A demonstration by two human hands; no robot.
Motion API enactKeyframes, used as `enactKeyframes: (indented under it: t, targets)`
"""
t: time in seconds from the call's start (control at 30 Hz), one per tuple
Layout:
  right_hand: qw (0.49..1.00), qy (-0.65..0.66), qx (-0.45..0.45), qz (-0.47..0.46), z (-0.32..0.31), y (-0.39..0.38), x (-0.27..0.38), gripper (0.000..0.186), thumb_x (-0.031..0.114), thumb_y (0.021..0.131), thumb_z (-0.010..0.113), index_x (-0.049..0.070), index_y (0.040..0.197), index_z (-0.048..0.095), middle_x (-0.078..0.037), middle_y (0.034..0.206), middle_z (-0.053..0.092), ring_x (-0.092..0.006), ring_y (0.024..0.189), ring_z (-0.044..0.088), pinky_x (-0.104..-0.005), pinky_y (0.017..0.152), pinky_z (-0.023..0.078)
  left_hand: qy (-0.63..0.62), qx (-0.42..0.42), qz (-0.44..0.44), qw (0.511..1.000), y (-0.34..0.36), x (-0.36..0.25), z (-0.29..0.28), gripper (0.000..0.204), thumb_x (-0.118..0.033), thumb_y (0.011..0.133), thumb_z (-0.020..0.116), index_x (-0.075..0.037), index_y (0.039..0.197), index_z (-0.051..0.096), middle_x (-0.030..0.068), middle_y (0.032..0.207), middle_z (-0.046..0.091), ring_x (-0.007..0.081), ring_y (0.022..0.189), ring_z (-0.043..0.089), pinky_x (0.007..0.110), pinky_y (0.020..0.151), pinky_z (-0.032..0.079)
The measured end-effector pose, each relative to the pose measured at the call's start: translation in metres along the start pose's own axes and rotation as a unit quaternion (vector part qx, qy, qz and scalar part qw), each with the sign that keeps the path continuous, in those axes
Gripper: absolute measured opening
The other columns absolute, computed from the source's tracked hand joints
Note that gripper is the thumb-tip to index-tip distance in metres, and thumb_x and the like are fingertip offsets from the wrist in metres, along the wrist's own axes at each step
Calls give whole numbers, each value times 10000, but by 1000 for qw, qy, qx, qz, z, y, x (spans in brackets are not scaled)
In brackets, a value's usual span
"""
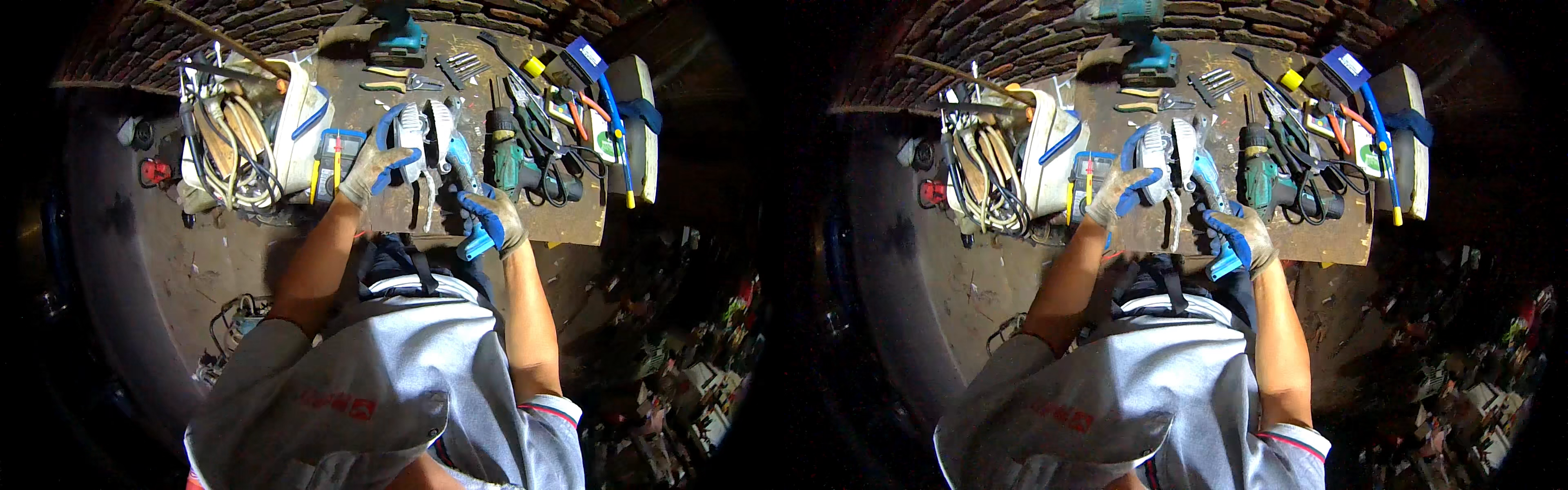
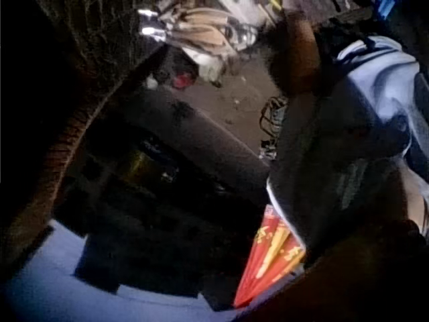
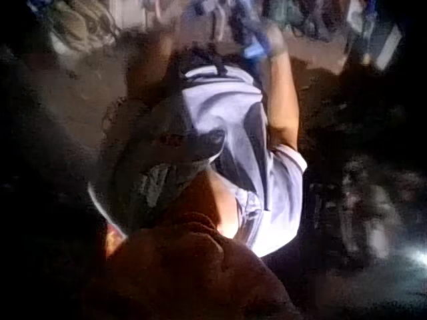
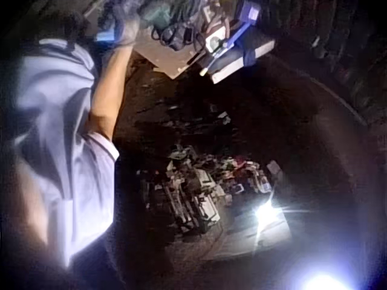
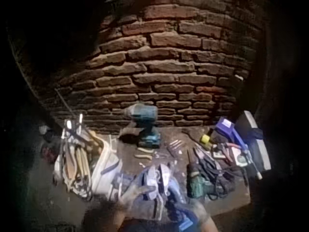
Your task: The person disassembles a handheld power tool, likely a jigsaw, on a cluttered workbench. They use a screwdriver to remove screws and separate the casing, then use a multimeter to test internal components. The person also uses a brush to clean the device's interior and continues to manipulate the internal parts with their hands.
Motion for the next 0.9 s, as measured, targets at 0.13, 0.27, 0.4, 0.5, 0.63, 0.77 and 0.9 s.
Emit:
enactKeyframes:
  t: [0.13, 0.27, 0.4, 0.5, 0.63, 0.77, 0.9]
  targets:
    - [1000, 11, -9, 0, 2, 0, -1, 227, 86, 897, 652, -16, 1098, 622, -72, 741, 631, -135, 555, 592, -267, 443, 481, 9, -11, -21, 1000, -5, -1, 6, 862, -127, 709, 776, -109, 1464, 361, 86, 1322, 505, 204, 1175, 528, 355, 948, 502]
    - [940, -195, 62, -274, 13, -12, 29, 233, 79, 879, 675, -23, 1082, 620, -71, 758, 633, -129, 582, 591, -262, 467, 480, 76, 5, 57, 995, -6, -12, 11, 816, -97, 733, 735, -77, 1458, 362, 103, 1332, 499, 215, 1189, 526, 356, 986, 474]
    - [999, -30, -27, 0, 11, -8, 3, 219, 80, 880, 671, -31, 1060, 616, -70, 750, 629, -130, 564, 581, -258, 468, 476, -66, 5, 36, 997, -6, 3, 0, 813, -43, 717, 693, -84, 1459, 362, 105, 1342, 502, 233, 1206, 526, 367, 989, 484]
    - [1000, -15, -20, -6, 12, -9, 1, 201, 82, 880, 667, -25, 1043, 619, -66, 746, 626, -132, 555, 576, -261, 469, 474, -65, -6, 6, 998, -7, 10, -6, 837, -54, 710, 700, -102, 1468, 348, 104, 1351, 493, 246, 1214, 521, 369, 992, 487]
    - [999, 34, -11, -26, 17, -9, -5, 168, 80, 877, 662, -8, 1018, 634, -56, 752, 630, -123, 573, 581, -262, 484, 471, -69, -21, -6, 997, -10, 17, -9, 860, -74, 710, 712, -104, 1477, 324, 109, 1361, 483, 255, 1229, 510, 376, 992, 487]
    - [999, -5, -14, -29, 16, -10, -5, 202, 92, 870, 677, -7, 1043, 636, -49, 763, 637, -113, 591, 584, -259, 489, 467, -58, -38, -52, 996, -16, 24, -17, 860, -88, 718, 721, -91, 1476, 315, 122, 1362, 480, 261, 1236, 508, 384, 1007, 479]
    - [999, -15, -32, -6, 13, -9, -10, 200, 98, 868, 681, -1, 1036, 634, -53, 758, 637, -117, 571, 579, -263, 481, 462, -94, -60, -77, 991, -20, 17, -3, 826, -25, 732, 687, -103, 1469, 322, 126, 1345, 495, 266, 1216, 529, 397, 1000, 490]
Point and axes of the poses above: each hand's wrist, its own y-axis towards the middle knuckle, its own z-axis out of the palm, x = y × z, the point moved 8 cm from there along y, towards the middle knuckle
